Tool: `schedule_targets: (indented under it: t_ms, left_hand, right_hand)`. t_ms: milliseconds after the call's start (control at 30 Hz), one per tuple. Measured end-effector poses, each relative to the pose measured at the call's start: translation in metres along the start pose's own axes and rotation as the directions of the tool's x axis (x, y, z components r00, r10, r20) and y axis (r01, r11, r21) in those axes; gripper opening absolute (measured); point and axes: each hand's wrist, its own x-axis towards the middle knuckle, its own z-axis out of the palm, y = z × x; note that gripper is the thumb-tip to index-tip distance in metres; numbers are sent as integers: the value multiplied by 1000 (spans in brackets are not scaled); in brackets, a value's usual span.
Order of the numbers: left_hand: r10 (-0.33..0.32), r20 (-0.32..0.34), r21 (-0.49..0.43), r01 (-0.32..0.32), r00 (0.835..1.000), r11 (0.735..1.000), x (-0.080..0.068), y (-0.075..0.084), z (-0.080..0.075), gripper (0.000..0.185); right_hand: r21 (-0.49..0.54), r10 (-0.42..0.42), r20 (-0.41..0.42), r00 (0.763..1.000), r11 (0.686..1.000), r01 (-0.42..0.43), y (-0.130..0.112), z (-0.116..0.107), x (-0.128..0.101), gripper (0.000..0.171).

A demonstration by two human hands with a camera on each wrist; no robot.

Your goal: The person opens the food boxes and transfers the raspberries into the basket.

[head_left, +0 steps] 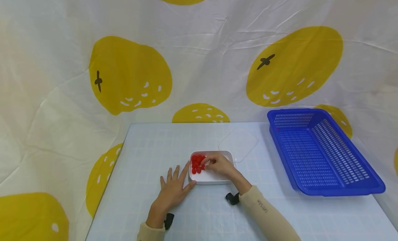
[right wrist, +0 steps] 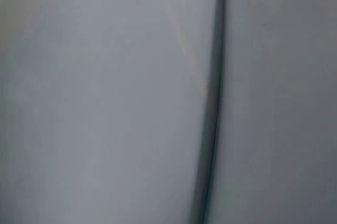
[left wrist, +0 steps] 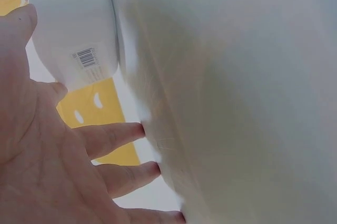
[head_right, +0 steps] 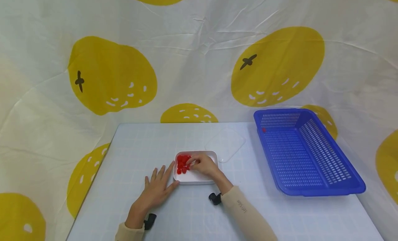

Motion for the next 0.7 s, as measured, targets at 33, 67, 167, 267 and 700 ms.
schedule_targets:
  t_ms: [33,67,167,267,700]
  left_hand:
    - [-2,2,-1,2,1000,1000,0,0,0,84]
    - [0,-1,0,0,1000,1000,-1,0,0,84]
    - [-3,0,0,3,1000,1000,-1,0,-1,84]
    - [-5,1,-1,5,1000,1000,-1,1,-2,85]
    - [-3,6,-1,3,1000,1000,0,1,-1,84]
  right_hand:
    - [-6,7,-2,1000,1000,-7,0,1,0,17]
    - [-10,13,-5,1000,1000,-13,-1,1,-1,17]
    - [-26,31,-13,999,999,-32,-4,2,-2,15]
    - [-36,33,-15,999,999,-33,-4,2,-2,15]
    - [-7,11,-5,1000,1000,-11,0,0,0,15]
